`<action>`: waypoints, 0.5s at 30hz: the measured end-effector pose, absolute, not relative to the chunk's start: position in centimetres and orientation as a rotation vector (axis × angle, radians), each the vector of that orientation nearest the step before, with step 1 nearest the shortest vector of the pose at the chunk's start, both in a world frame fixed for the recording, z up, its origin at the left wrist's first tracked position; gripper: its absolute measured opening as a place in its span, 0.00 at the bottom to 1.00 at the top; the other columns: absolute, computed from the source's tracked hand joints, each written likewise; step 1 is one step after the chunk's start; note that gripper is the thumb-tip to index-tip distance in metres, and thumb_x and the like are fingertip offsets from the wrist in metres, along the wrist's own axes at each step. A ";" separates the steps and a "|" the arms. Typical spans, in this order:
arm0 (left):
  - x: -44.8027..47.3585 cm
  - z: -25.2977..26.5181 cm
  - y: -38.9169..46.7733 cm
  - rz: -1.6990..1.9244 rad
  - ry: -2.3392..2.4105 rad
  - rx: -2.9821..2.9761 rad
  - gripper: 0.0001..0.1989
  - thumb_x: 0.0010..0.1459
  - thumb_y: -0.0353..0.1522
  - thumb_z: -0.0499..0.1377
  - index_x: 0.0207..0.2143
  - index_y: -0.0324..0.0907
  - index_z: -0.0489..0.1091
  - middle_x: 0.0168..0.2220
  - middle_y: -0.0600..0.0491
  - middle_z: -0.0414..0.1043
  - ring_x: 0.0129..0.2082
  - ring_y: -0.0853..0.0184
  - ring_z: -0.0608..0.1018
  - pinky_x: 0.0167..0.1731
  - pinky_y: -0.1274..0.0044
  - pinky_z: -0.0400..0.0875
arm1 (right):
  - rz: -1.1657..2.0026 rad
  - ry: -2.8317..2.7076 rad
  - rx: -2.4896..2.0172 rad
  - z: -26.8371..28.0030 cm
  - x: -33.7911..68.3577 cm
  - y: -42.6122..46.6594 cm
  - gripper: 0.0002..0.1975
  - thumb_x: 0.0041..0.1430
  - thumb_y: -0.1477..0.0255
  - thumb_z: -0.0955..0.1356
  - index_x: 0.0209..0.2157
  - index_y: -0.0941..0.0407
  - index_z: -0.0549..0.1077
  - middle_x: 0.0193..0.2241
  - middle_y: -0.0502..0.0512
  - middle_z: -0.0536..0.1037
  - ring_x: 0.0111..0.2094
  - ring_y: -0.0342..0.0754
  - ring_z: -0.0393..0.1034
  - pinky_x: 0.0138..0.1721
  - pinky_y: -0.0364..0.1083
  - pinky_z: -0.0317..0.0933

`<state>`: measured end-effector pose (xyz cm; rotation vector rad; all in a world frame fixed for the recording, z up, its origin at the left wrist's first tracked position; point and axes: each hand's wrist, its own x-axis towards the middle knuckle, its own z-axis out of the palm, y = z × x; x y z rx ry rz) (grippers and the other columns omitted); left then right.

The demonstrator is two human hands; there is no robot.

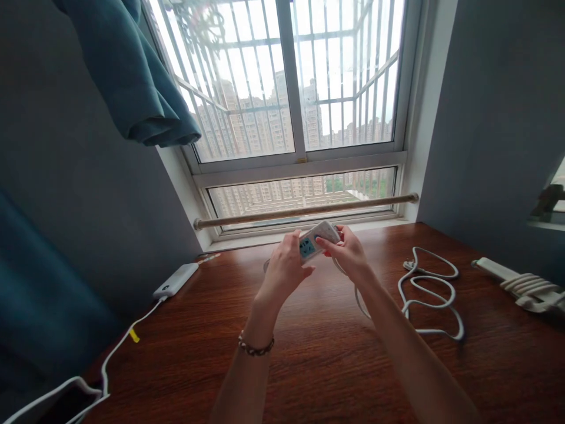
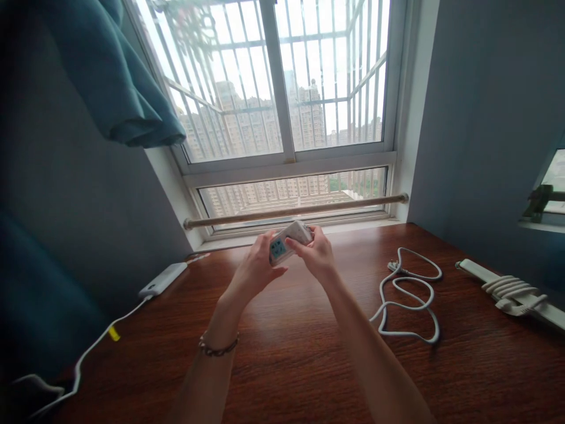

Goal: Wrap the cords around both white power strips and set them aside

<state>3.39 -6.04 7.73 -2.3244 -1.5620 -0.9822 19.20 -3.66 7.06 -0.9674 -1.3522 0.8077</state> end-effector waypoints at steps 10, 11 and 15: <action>-0.1 9.5 -6.5 -0.759 -2.022 -1.968 0.23 0.44 0.42 0.62 0.43 0.46 0.61 0.34 0.51 0.74 0.36 0.59 0.76 0.32 0.75 0.65 | 1.184 -1.874 -1.056 6.1 24.3 -2.3 0.28 0.45 0.70 0.73 0.47 0.59 0.61 0.22 0.48 0.74 0.23 0.42 0.70 0.25 0.40 0.64; -0.5 9.8 -6.6 -0.763 -2.064 -1.915 0.22 0.44 0.42 0.62 0.41 0.46 0.62 0.33 0.52 0.74 0.36 0.59 0.76 0.32 0.75 0.65 | 1.152 -1.935 -1.138 5.8 24.7 -2.0 0.24 0.46 0.73 0.72 0.44 0.60 0.63 0.21 0.48 0.73 0.22 0.42 0.69 0.24 0.40 0.63; -2.1 10.5 -6.8 -0.880 -2.230 -1.704 0.21 0.43 0.44 0.62 0.38 0.45 0.63 0.34 0.49 0.75 0.34 0.58 0.76 0.29 0.74 0.65 | 0.783 -1.987 -1.325 5.1 25.5 -0.9 0.07 0.48 0.78 0.69 0.31 0.60 0.68 0.16 0.47 0.70 0.19 0.40 0.65 0.20 0.38 0.59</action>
